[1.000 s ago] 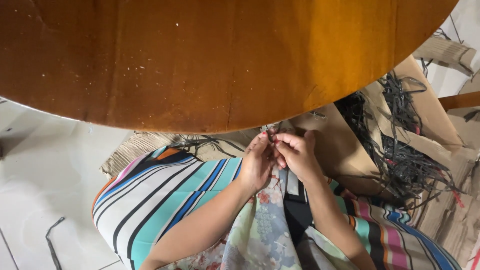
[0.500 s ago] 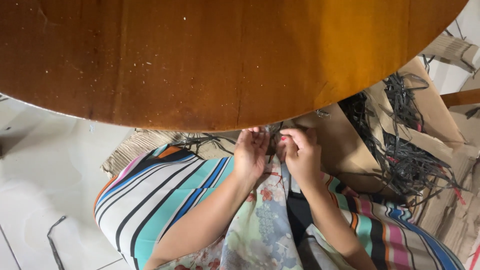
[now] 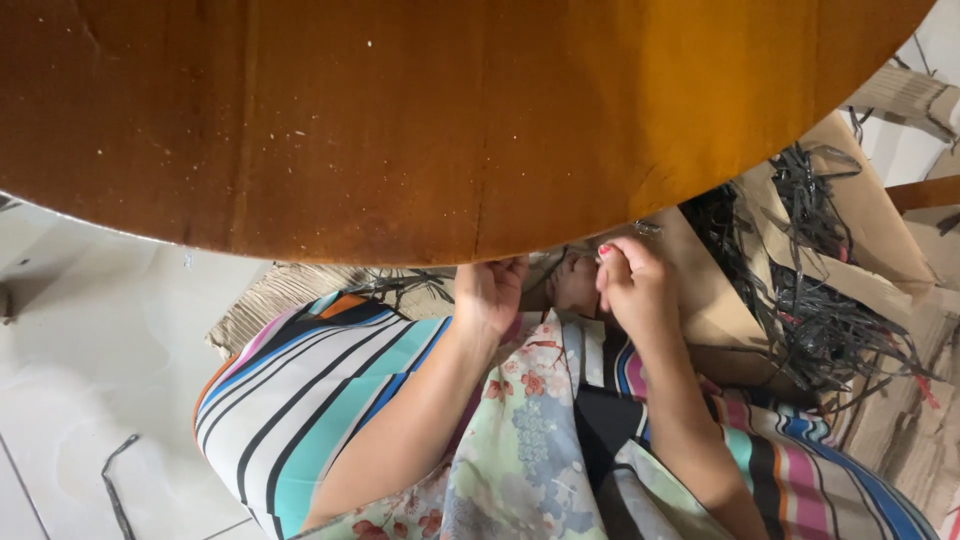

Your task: Wrapping wooden chair legs with protective cardboard and securing them with plastic ties.

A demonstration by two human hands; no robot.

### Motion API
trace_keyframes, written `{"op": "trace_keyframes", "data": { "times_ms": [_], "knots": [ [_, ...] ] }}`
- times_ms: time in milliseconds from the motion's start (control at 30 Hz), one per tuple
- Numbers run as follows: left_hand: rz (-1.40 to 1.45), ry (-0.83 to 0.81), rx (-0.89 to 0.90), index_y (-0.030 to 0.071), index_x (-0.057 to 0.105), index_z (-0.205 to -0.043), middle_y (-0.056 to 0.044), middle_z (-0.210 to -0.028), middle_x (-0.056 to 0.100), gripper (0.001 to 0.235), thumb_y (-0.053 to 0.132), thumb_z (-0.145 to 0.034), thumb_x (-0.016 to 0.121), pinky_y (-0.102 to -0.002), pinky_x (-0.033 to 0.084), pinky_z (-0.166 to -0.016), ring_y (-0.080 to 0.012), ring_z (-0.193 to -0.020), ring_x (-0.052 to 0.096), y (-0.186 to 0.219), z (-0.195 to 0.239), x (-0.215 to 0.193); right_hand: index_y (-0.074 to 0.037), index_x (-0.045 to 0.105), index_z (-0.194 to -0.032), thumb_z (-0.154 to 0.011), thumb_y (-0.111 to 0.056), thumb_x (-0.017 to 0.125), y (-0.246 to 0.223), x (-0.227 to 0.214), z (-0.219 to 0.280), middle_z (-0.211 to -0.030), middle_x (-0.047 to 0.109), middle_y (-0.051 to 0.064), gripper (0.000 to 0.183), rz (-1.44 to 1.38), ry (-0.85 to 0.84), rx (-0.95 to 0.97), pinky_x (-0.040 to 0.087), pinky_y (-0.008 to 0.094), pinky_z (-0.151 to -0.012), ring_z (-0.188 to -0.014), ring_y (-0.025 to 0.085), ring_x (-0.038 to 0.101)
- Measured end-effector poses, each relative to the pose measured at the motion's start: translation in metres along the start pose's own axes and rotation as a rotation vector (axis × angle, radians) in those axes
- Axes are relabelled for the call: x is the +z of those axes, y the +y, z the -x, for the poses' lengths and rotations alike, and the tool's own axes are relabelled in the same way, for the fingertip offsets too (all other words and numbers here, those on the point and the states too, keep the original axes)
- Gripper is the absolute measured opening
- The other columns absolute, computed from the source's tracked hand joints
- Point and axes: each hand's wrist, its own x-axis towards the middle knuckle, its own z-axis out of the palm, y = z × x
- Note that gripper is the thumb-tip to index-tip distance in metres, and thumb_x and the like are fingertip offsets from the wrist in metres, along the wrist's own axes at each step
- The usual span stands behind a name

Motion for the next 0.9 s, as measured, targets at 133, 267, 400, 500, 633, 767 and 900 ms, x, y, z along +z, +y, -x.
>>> {"op": "trace_keyframes", "data": {
  "times_ms": [133, 267, 400, 500, 633, 767, 900],
  "knots": [
    [-0.003, 0.003, -0.034, 0.012, 0.060, -0.088, 0.007, -0.068, 0.044, 0.019, 0.014, -0.104, 0.050, -0.032, 0.059, -0.083, -0.0072, -0.059, 0.049, -0.012, -0.030, -0.024, -0.020, 0.067, -0.062, -0.104, -0.026, 0.057, 0.014, -0.005, -0.004, -0.036, 0.050, -0.007, 0.044, -0.030, -0.170, 0.052, 0.048, 0.027, -0.047, -0.035, 0.016, 0.052],
    [-0.044, -0.042, -0.052, 0.011, 0.056, -0.089, 0.006, -0.067, 0.039, 0.016, 0.007, -0.102, 0.047, -0.031, 0.055, -0.084, -0.0072, -0.059, 0.044, -0.009, -0.015, -0.011, -0.004, 0.062, -0.079, -0.107, -0.021, 0.054, -0.016, -0.003, -0.003, -0.098, 0.073, 0.014, 0.034, -0.331, -0.251, -0.448, 0.054, 0.032, -0.057, -0.062, 0.021, 0.067],
    [-0.047, -0.063, -0.026, 0.012, 0.057, -0.093, 0.005, -0.068, 0.040, 0.013, 0.008, -0.102, 0.049, -0.032, 0.055, -0.084, -0.0091, -0.060, 0.048, -0.007, -0.032, -0.024, -0.011, 0.061, -0.070, -0.107, -0.025, 0.052, -0.045, -0.005, 0.007, -0.063, 0.069, -0.002, 0.041, -0.338, -0.351, -0.502, 0.050, 0.020, -0.054, -0.043, 0.012, 0.057],
    [-0.161, -0.143, 0.011, 0.011, 0.063, -0.095, 0.004, -0.073, 0.051, 0.017, 0.013, -0.107, 0.051, -0.033, 0.054, -0.075, -0.0128, -0.063, 0.051, 0.003, -0.025, -0.013, -0.011, 0.063, -0.083, -0.105, -0.023, 0.055, -0.040, -0.016, -0.002, -0.092, 0.076, 0.006, 0.026, 0.079, -0.338, -0.652, 0.052, 0.038, -0.061, -0.071, 0.029, 0.072],
    [0.114, -0.120, -0.049, 0.013, 0.059, -0.090, 0.008, -0.069, 0.037, 0.016, 0.011, -0.104, 0.052, -0.029, 0.058, -0.069, -0.0093, -0.056, 0.049, 0.008, -0.001, 0.004, -0.013, 0.061, -0.080, -0.100, -0.022, 0.059, -0.010, -0.009, -0.025, -0.090, 0.072, 0.004, 0.022, 0.425, -0.229, -0.797, 0.053, 0.044, -0.054, -0.061, 0.030, 0.069],
    [0.270, -0.115, -0.190, 0.012, 0.057, -0.097, 0.005, -0.078, 0.038, 0.009, 0.012, -0.104, 0.051, -0.030, 0.056, -0.074, -0.0114, -0.064, 0.049, 0.011, -0.012, -0.011, -0.016, 0.063, -0.072, -0.099, -0.018, 0.066, 0.010, 0.007, -0.048, -0.072, 0.065, 0.003, 0.028, 0.559, -0.083, -0.848, 0.053, 0.041, -0.054, -0.057, 0.029, 0.065],
    [0.460, -0.112, -0.374, 0.011, 0.054, -0.106, 0.002, -0.090, 0.040, 0.005, 0.013, -0.104, 0.050, -0.032, 0.054, -0.080, -0.0142, -0.076, 0.049, 0.025, -0.020, -0.027, -0.017, 0.062, -0.071, -0.096, -0.018, 0.066, 0.046, 0.028, -0.053, -0.069, 0.064, 0.001, 0.026, 0.569, -0.074, -0.855, 0.053, 0.039, -0.054, -0.057, 0.028, 0.065]
  ]
}}
